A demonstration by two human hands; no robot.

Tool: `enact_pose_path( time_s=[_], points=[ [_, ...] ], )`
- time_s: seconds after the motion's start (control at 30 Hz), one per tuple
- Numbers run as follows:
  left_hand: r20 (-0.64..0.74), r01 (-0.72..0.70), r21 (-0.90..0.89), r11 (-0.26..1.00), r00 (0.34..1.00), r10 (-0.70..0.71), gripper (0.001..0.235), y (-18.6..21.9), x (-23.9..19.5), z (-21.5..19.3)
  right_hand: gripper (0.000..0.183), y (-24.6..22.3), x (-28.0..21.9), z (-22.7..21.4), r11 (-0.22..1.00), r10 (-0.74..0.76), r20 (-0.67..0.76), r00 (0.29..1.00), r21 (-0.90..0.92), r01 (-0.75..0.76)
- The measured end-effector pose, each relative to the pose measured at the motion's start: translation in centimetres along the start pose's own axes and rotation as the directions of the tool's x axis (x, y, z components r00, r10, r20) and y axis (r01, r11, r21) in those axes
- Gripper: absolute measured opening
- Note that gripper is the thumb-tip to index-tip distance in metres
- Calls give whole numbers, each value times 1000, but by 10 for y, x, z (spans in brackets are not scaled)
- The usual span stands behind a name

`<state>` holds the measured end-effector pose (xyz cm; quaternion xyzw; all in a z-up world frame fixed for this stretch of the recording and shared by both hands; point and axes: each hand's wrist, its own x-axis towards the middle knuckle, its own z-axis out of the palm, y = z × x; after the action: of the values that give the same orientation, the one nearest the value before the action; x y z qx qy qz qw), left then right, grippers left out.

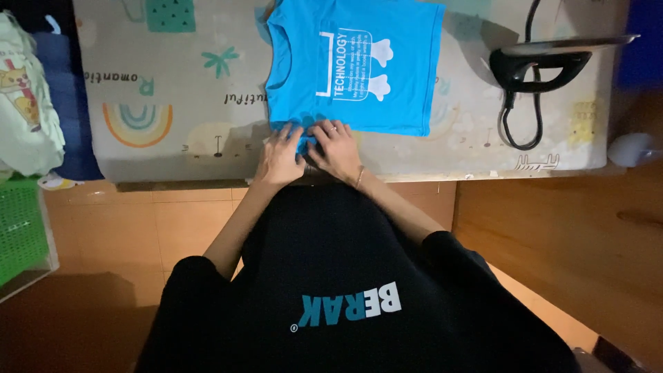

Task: The person irons two small t-shirts on a patterned ironing board. First, a light blue t-shirt is smoothed, ironed on both sides, and folded. Then a bright blue t-shirt is ironed on both sides and folded. The person uses a handheld iron and places each finished shirt aside.

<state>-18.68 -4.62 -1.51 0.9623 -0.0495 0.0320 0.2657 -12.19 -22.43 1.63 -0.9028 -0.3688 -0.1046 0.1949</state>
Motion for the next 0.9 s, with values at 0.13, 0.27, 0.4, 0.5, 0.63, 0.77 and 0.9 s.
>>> enact_pose_path(
  time_s=[0.13, 0.27, 0.4, 0.5, 0.63, 0.77, 0.9],
  points=[
    [88, 5, -6, 1000, 996, -5, 56, 4, 0, -4, 13, 4, -5, 2, 1000, -26, -93, 995, -14, 25],
    [58, 25, -27, 999, 998, -23, 44, 13, 7, -20, 14, 0, -7, 19, 998, 26, -90, 996, 65, -20],
    [116, 9, 54, 999, 993, -15, 52, 13, 7, -20, 33, 4, -8, 38, 987, 78, 57, 995, 134, -85],
    [100, 32, 103, 994, 994, -42, 61, 10, 7, -6, 39, -5, 2, 22, 988, 64, 73, 995, 134, -73],
    [140, 66, 127, 990, 987, -83, 70, 18, 9, -5, 49, -17, 7, -1, 980, 124, 120, 985, 141, -141],
    [126, 87, 49, 995, 988, -93, 72, 23, 3, -6, 48, -15, -9, -5, 969, 185, 112, 976, 142, -200],
    [71, 119, 24, 993, 990, -121, 60, 22, 2, -2, 40, -8, -12, 5, 958, 222, 100, 970, 166, -236]
  ],
)
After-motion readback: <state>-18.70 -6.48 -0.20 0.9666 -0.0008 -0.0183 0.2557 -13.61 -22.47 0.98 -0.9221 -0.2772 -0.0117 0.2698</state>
